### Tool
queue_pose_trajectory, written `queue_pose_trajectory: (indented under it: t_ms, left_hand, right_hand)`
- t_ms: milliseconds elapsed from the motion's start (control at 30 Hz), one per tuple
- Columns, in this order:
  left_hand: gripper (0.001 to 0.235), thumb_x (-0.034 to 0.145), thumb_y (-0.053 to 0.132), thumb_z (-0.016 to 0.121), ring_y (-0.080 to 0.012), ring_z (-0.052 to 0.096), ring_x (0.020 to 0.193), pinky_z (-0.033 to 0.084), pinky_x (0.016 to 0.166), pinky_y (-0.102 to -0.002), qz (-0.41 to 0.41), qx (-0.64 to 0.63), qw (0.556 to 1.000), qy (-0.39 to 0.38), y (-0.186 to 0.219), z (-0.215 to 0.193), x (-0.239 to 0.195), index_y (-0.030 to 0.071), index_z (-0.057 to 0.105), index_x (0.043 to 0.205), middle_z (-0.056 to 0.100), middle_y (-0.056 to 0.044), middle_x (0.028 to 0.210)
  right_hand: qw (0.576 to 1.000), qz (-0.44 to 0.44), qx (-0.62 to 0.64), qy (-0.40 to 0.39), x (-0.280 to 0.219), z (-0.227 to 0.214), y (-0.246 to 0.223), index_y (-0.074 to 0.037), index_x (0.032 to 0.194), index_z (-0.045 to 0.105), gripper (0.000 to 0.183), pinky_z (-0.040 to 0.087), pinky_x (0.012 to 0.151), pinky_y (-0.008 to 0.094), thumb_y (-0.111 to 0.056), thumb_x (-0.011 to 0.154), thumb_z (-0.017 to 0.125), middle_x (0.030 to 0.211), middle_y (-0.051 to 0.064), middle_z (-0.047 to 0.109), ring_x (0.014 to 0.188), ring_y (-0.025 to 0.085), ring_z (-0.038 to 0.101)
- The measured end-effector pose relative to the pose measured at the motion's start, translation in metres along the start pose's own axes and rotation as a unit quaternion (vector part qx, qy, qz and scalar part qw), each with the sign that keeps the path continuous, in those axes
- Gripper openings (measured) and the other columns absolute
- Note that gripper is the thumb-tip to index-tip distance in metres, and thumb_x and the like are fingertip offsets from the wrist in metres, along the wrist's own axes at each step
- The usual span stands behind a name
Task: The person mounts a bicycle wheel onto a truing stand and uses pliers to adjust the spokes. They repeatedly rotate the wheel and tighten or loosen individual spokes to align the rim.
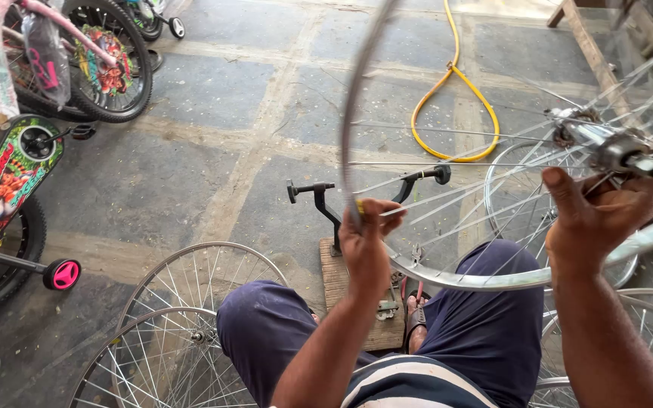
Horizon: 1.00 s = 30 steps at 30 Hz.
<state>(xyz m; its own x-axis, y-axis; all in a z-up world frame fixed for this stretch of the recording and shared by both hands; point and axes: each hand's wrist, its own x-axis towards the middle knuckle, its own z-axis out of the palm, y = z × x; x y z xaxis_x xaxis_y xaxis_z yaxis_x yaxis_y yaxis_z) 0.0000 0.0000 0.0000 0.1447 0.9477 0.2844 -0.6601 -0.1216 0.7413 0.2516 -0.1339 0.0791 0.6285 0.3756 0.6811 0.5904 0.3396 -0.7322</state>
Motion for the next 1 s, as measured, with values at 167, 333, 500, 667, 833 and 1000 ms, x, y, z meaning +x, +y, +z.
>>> queue_pose_trajectory:
  t_ms: [167,333,500,667,833,1000]
  left_hand:
    - [0.039,0.1,0.051,0.06,-0.025,0.075,0.075,0.062,0.071,-0.04,-0.122,-0.212,0.969,0.032,-0.03,-0.013,0.021,0.013,0.057,0.091,0.071,-0.007,0.079]
    - [0.041,0.098,0.055,0.061,-0.0239,0.074,0.073,0.056,0.061,-0.033,-0.166,-0.257,0.951,0.043,-0.045,-0.032,0.032,0.015,0.057,0.093,0.068,-0.005,0.075]
    - [0.038,0.096,0.056,0.06,-0.0229,0.074,0.076,0.052,0.055,-0.029,-0.216,-0.33,0.919,0.027,-0.069,-0.036,0.019,0.018,0.057,0.093,0.066,-0.002,0.075]
    - [0.047,0.104,0.06,0.057,-0.0228,0.075,0.082,0.048,0.051,-0.022,-0.297,-0.372,0.879,-0.018,-0.102,-0.035,-0.006,0.015,0.056,0.091,0.068,-0.007,0.078]
    - [0.053,0.105,0.063,0.054,-0.0221,0.075,0.086,0.051,0.054,-0.022,-0.39,-0.355,0.85,0.023,-0.128,-0.052,-0.027,0.01,0.055,0.103,0.068,-0.009,0.087]
    - [0.065,0.102,0.067,0.054,-0.019,0.068,0.073,0.056,0.059,-0.024,-0.442,-0.264,0.857,0.018,-0.168,-0.091,-0.031,0.004,0.049,0.118,0.07,-0.018,0.097]
  right_hand:
    - [0.999,-0.009,0.036,-0.019,0.033,0.035,-0.003,-0.011,0.153,0.038,0.084,0.046,0.086,0.044,-0.033,0.086,0.084,0.127,0.017,0.055,0.1,0.033,0.055]
    - [0.987,0.018,0.108,-0.116,0.042,0.028,-0.01,-0.013,0.154,0.039,0.087,0.046,0.092,0.048,-0.045,0.084,0.08,0.132,0.021,0.053,0.105,0.035,0.055]
    - [0.944,0.067,0.2,-0.255,0.042,0.042,-0.01,-0.015,0.155,0.04,0.091,0.046,0.098,0.052,-0.057,0.082,0.075,0.137,0.024,0.051,0.109,0.037,0.056]
    - [0.881,0.127,0.282,-0.358,0.017,0.056,-0.001,-0.017,0.156,0.041,0.097,0.045,0.104,0.057,-0.069,0.08,0.071,0.141,0.027,0.049,0.114,0.039,0.056]
    - [0.83,0.152,0.345,-0.41,0.009,0.07,0.01,-0.019,0.157,0.043,0.103,0.045,0.11,0.061,-0.081,0.078,0.067,0.146,0.03,0.048,0.118,0.04,0.057]
    - [0.796,0.231,0.393,-0.398,-0.006,0.085,0.054,-0.012,0.151,0.048,0.105,0.048,0.1,0.053,-0.089,0.082,0.059,0.127,0.023,0.055,0.108,0.035,0.06]
